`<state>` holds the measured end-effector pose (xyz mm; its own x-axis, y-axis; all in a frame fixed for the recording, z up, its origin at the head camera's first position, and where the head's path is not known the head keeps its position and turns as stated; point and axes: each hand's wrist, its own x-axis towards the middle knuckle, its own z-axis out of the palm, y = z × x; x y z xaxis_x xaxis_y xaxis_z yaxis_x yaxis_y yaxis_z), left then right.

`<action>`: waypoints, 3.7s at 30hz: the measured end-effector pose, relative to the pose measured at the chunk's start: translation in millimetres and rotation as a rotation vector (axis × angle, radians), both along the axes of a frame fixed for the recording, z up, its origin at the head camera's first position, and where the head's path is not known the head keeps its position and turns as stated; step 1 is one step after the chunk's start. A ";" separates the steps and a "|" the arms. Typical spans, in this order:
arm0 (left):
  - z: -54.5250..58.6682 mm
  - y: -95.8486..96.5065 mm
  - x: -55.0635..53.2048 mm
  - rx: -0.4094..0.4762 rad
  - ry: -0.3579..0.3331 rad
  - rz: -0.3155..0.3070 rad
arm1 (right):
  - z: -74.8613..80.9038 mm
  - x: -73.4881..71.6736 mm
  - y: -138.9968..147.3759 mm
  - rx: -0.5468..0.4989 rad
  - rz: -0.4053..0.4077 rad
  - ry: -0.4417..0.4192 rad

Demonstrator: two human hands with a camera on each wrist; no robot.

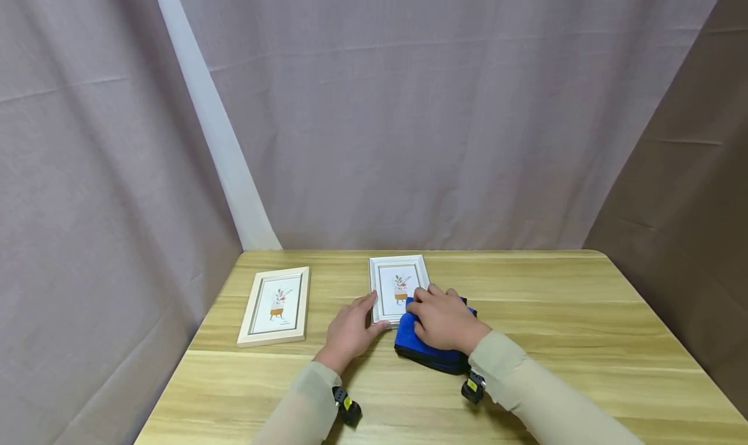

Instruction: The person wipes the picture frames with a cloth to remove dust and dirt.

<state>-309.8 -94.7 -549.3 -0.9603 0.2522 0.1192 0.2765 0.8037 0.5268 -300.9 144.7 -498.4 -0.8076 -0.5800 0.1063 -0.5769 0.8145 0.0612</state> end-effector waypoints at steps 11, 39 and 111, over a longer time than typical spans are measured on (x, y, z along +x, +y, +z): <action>-1.2 -1.7 0.9 0.000 -0.007 0.005 | -2.0 2.7 15.7 0.018 -0.022 0.026; 1.8 0.8 1.0 0.005 -0.019 -0.005 | 9.1 1.3 41.0 0.044 -0.012 -0.020; -1.1 -4.8 1.7 -0.001 0.013 -0.024 | 1.6 109.0 -15.7 -0.204 0.370 -0.264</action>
<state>-308.1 -99.4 -550.3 -0.9523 0.2756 0.1313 0.3027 0.7974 0.5220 -191.9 129.0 -496.7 -0.5662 -0.8216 0.0672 -0.8039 0.5323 -0.2653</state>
